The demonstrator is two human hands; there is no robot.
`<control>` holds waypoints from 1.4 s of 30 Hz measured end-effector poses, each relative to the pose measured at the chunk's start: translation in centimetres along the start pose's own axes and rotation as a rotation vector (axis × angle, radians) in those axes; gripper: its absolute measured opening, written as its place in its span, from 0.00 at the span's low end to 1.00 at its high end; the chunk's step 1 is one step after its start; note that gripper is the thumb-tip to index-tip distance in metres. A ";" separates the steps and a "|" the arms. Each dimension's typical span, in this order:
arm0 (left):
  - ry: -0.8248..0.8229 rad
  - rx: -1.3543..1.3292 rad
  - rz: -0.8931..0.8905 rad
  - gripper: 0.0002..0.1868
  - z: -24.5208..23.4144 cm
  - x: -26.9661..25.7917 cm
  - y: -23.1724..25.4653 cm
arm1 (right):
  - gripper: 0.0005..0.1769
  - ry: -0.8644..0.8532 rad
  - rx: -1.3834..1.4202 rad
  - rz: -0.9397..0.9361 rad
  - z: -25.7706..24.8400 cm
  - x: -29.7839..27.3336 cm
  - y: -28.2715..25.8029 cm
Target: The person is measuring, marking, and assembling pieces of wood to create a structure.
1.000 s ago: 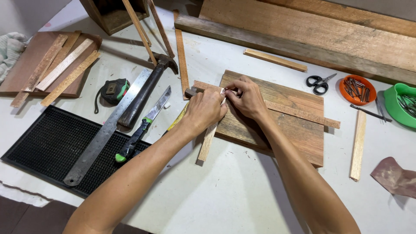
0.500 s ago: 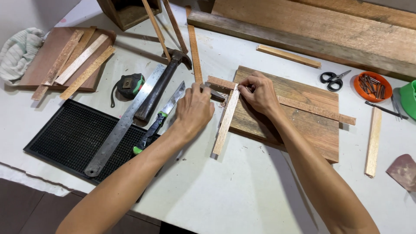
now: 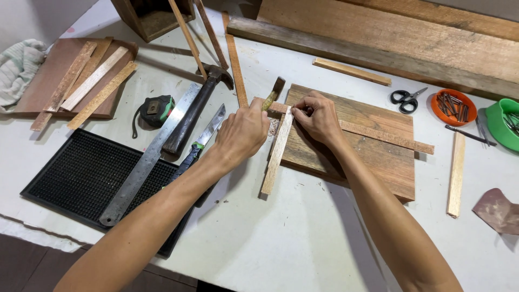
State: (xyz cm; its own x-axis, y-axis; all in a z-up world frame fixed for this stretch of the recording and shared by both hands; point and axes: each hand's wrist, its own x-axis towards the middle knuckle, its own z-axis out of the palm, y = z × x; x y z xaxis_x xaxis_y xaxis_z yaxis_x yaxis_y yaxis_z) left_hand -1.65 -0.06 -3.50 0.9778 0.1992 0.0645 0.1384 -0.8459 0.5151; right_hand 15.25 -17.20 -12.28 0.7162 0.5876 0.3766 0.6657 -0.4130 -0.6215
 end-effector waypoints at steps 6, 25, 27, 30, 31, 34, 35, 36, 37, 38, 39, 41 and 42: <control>0.074 -0.058 0.204 0.27 0.1 1.9 1.9 | 0.06 0.012 0.022 -0.008 -0.3 -0.1 -0.4; 0.237 -0.015 0.370 0.29 1.5 1.4 1.8 | 0.05 0.013 0.048 -0.005 -0.3 -0.1 -0.6; 0.061 0.006 0.202 0.29 1.9 1.2 1.9 | 0.04 0.016 0.071 -0.031 0.1 -0.1 0.1; 0.086 -0.015 0.238 0.29 1.8 1.7 1.8 | 0.04 0.010 0.042 -0.001 0.0 -0.1 -0.3; 0.089 -0.016 0.237 0.29 1.6 1.7 1.9 | 0.04 0.009 0.042 -0.004 -0.1 0.0 -0.4; 0.145 0.005 0.285 0.29 1.1 1.6 2.2 | 0.05 -0.009 -0.002 0.030 -0.1 0.0 -0.3; 0.162 -0.001 0.308 0.29 1.1 1.5 2.3 | 0.05 -0.005 0.015 0.024 0.0 0.0 -0.1; 0.179 -0.007 0.332 0.30 1.0 1.3 2.3 | 0.05 0.000 0.032 0.018 0.1 0.0 0.0; 0.179 -0.007 0.332 0.30 1.2 1.2 2.3 | 0.05 0.000 0.032 0.018 0.1 -0.1 -0.1; 0.104 0.014 0.254 0.30 1.3 1.1 2.3 | 0.05 0.007 0.041 -0.004 0.0 -0.1 -0.1; 0.029 0.034 0.176 0.30 1.5 1.0 2.4 | 0.04 0.013 0.050 -0.027 0.0 -0.1 -0.2; 0.061 0.018 0.217 0.30 1.7 1.4 2.0 | 0.04 0.024 0.049 -0.045 -0.1 0.0 -0.4; 0.092 0.001 0.255 0.30 1.9 1.6 1.7 | 0.05 0.032 0.050 -0.061 -0.2 0.0 -0.5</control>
State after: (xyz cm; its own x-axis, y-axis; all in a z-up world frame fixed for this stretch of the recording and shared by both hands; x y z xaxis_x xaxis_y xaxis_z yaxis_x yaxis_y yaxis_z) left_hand 0.45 -2.13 -4.11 0.9629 0.0239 0.2689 -0.1099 -0.8752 0.4712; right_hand 14.93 -17.12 -11.88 0.6813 0.5880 0.4360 0.6977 -0.3415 -0.6297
